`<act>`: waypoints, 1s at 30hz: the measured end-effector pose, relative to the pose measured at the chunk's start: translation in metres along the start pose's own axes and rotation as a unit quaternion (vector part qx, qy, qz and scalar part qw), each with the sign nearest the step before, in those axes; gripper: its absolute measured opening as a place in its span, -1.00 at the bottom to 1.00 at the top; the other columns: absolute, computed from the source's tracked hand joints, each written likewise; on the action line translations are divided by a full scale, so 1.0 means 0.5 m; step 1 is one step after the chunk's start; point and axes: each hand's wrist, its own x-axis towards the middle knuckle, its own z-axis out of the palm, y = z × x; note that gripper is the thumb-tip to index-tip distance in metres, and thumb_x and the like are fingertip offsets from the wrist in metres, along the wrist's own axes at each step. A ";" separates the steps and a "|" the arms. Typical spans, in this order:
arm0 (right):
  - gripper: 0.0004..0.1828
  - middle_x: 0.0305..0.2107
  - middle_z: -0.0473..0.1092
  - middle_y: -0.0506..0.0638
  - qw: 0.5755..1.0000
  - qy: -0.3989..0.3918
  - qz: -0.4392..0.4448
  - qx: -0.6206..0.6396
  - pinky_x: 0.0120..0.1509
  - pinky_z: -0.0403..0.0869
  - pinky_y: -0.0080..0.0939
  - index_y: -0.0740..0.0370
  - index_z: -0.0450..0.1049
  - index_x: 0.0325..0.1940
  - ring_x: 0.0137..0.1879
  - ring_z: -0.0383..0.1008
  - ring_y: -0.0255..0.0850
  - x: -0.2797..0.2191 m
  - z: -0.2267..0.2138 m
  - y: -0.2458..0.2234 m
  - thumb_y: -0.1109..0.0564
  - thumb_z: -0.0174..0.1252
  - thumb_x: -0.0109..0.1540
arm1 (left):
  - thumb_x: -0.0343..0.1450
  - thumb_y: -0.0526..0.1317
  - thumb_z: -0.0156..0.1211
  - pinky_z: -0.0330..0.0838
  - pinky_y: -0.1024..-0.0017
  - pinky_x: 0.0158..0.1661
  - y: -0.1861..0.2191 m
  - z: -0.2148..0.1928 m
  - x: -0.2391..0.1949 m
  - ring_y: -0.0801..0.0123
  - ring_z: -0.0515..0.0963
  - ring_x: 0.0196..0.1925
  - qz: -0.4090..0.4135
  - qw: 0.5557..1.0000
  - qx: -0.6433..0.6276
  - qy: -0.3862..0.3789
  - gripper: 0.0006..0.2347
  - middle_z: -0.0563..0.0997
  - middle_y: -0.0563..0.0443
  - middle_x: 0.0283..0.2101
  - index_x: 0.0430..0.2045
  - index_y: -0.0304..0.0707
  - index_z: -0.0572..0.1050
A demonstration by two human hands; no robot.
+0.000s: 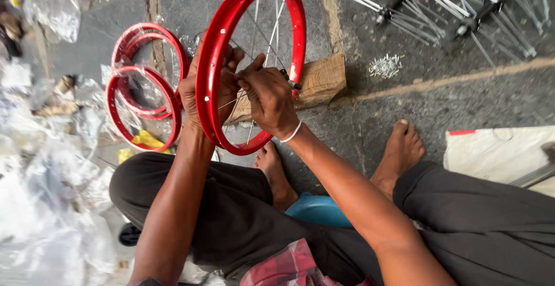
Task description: The person is assembling a bicycle wheel by inserting spokes into a red rim and connecting them to the hub. They are sitting on the ground and using their hands to manipulate the spokes and rim.
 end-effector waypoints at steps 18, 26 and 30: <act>-0.80 -0.25 0.54 0.15 0.999 0.025 -0.031 0.001 -0.04 0.44 -0.02 0.38 0.49 -0.02 -0.24 0.52 -0.01 0.006 0.001 0.009 0.39 0.12 0.27 | 0.44 -0.21 0.24 0.30 -0.10 0.40 0.000 0.042 0.005 0.29 0.44 -0.14 0.005 0.997 0.078 0.022 -0.82 0.36 0.03 -0.30 -0.20 -0.31 0.47; -0.83 -0.32 0.53 0.13 0.998 0.030 -0.048 -0.005 -0.06 0.42 -0.03 0.34 0.47 -0.06 -0.24 0.54 -0.01 0.005 0.011 0.008 0.38 0.13 0.27 | 0.38 -0.27 0.19 0.29 -0.07 0.39 0.002 0.023 -0.001 0.30 0.45 -0.06 0.002 0.997 0.077 0.029 -0.91 0.38 0.05 -0.33 -0.34 -0.27 0.48; -0.80 -0.34 0.53 0.12 0.999 0.022 -0.038 -0.019 -0.05 0.42 -0.02 0.37 0.48 -0.02 -0.26 0.52 0.00 -0.007 0.008 0.011 0.40 0.11 0.27 | 0.55 -0.17 0.17 0.28 0.02 0.40 -0.002 0.020 -0.003 0.28 0.40 -0.12 -0.019 0.999 0.034 -0.012 -0.82 0.34 0.02 -0.37 -0.30 -0.33 0.45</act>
